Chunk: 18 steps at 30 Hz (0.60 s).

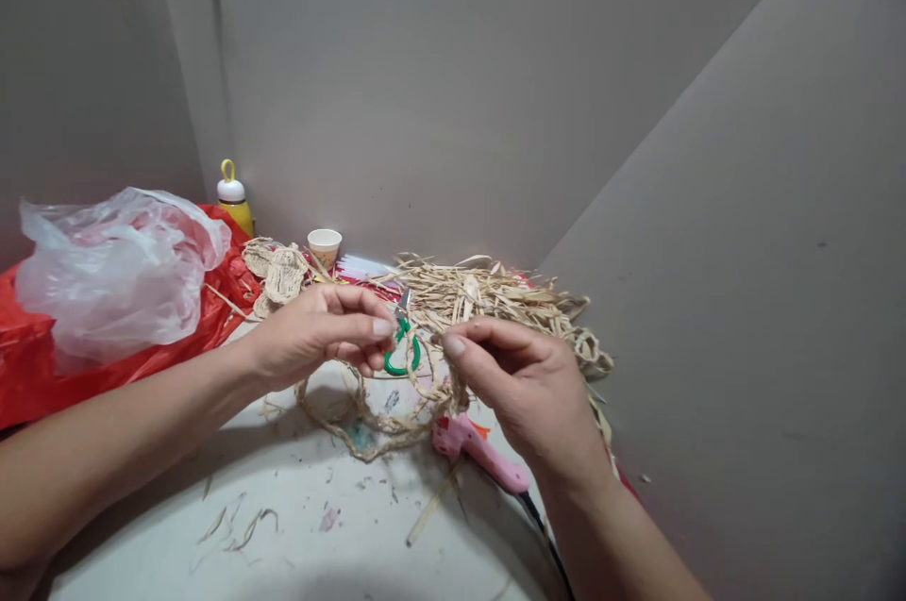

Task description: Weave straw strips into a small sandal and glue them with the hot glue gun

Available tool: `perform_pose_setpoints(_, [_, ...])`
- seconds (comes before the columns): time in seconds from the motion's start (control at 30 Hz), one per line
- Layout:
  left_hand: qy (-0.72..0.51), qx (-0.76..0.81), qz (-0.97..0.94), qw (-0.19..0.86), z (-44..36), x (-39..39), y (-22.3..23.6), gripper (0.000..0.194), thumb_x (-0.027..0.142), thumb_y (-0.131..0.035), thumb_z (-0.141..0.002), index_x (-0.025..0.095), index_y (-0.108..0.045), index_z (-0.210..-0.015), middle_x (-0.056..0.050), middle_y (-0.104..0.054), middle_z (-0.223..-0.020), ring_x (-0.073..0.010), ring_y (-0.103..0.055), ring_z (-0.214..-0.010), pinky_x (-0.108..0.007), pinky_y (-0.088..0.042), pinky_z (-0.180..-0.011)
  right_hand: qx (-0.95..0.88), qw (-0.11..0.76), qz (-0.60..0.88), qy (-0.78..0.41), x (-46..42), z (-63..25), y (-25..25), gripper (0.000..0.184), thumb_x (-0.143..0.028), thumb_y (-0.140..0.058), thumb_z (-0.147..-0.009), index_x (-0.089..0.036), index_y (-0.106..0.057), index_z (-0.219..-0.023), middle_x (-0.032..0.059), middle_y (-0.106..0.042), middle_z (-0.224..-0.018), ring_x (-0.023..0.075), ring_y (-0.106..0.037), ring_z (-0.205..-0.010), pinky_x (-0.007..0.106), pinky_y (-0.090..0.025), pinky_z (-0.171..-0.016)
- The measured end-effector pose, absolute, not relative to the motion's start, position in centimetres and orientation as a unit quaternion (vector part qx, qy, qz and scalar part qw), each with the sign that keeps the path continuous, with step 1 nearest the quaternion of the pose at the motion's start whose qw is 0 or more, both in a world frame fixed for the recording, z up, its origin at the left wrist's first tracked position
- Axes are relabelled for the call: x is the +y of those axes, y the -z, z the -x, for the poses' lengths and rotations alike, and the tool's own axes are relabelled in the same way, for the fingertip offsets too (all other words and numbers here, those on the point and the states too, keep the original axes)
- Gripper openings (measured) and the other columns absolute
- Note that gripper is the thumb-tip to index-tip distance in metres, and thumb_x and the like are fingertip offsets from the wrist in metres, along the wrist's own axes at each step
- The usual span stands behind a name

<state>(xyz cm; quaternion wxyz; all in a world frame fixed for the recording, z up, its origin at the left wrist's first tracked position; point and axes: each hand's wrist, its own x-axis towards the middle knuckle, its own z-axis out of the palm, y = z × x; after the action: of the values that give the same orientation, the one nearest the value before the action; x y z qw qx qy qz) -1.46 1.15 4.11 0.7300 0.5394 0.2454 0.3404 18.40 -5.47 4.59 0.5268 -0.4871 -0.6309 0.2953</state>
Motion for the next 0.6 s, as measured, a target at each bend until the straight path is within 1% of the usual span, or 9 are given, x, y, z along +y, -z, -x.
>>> perform_pose_setpoints(0.07, [-0.334,0.246,-0.535,0.736,1.2,1.0,-3.9,0.011,0.021,-0.078,-0.072,0.013,-0.07,-0.075,0.0,-0.068,-0.062,-0.0092,-0.063,-0.055,-0.019,-0.051,-0.053,-0.625,0.536,0.49,-0.286,-5.6,-18.4,-4.2,0.016,-0.029,-0.066,-0.08,-0.018,-0.068,-0.068,-0.0026,-0.054,-0.055,0.0093,-0.043,-0.046,0.021,-0.035,-0.039])
perform_pose_setpoints(0.13, [-0.332,0.245,-0.535,0.737,1.0,0.8,-3.7,0.013,0.021,-0.079,-0.071,0.013,-0.07,-0.073,0.0,-0.067,-0.059,-0.0085,-0.062,-0.052,-0.017,-0.05,-0.052,-0.628,0.535,0.489,-0.282,-5.8,-18.4,-4.1,0.015,-0.028,-0.066,-0.08,-0.019,-0.068,-0.068,-0.0022,-0.056,-0.057,0.0097,-0.045,-0.047,0.021,-0.036,-0.04])
perform_pose_setpoints(0.33, [-0.318,0.239,-0.535,0.746,0.8,0.4,-3.6,0.016,0.025,-0.079,-0.071,0.012,-0.07,-0.072,0.0,-0.067,-0.058,-0.0077,-0.062,-0.051,-0.017,-0.049,-0.052,-0.644,0.54,0.474,-0.262,-6.0,-18.2,-3.4,0.014,-0.023,-0.064,-0.083,-0.02,-0.068,-0.07,-0.0027,-0.058,-0.061,0.0095,-0.046,-0.05,0.021,-0.036,-0.044])
perform_pose_setpoints(0.43, [-0.32,0.245,-0.549,0.732,0.7,0.3,-3.5,0.016,0.026,-0.079,-0.072,0.013,-0.07,-0.072,0.001,-0.066,-0.056,-0.0072,-0.061,-0.05,-0.016,-0.047,-0.051,-0.656,0.543,0.467,-0.237,-6.1,-18.2,-3.1,0.014,-0.02,-0.063,-0.083,-0.02,-0.068,-0.07,-0.0029,-0.057,-0.063,0.0095,-0.046,-0.052,0.022,-0.036,-0.046])
perform_pose_setpoints(0.6, [-0.338,0.249,-0.579,0.698,0.6,0.1,-3.4,0.014,0.026,-0.076,-0.076,0.014,-0.07,-0.073,0.001,-0.066,-0.056,-0.0074,-0.06,-0.051,-0.017,-0.047,-0.054,-0.687,0.534,0.462,-0.171,-6.3,-17.8,-3.3,0.015,-0.017,-0.061,-0.083,-0.018,-0.064,-0.068,-0.003,-0.054,-0.06,0.0096,-0.046,-0.051,0.022,-0.036,-0.046])
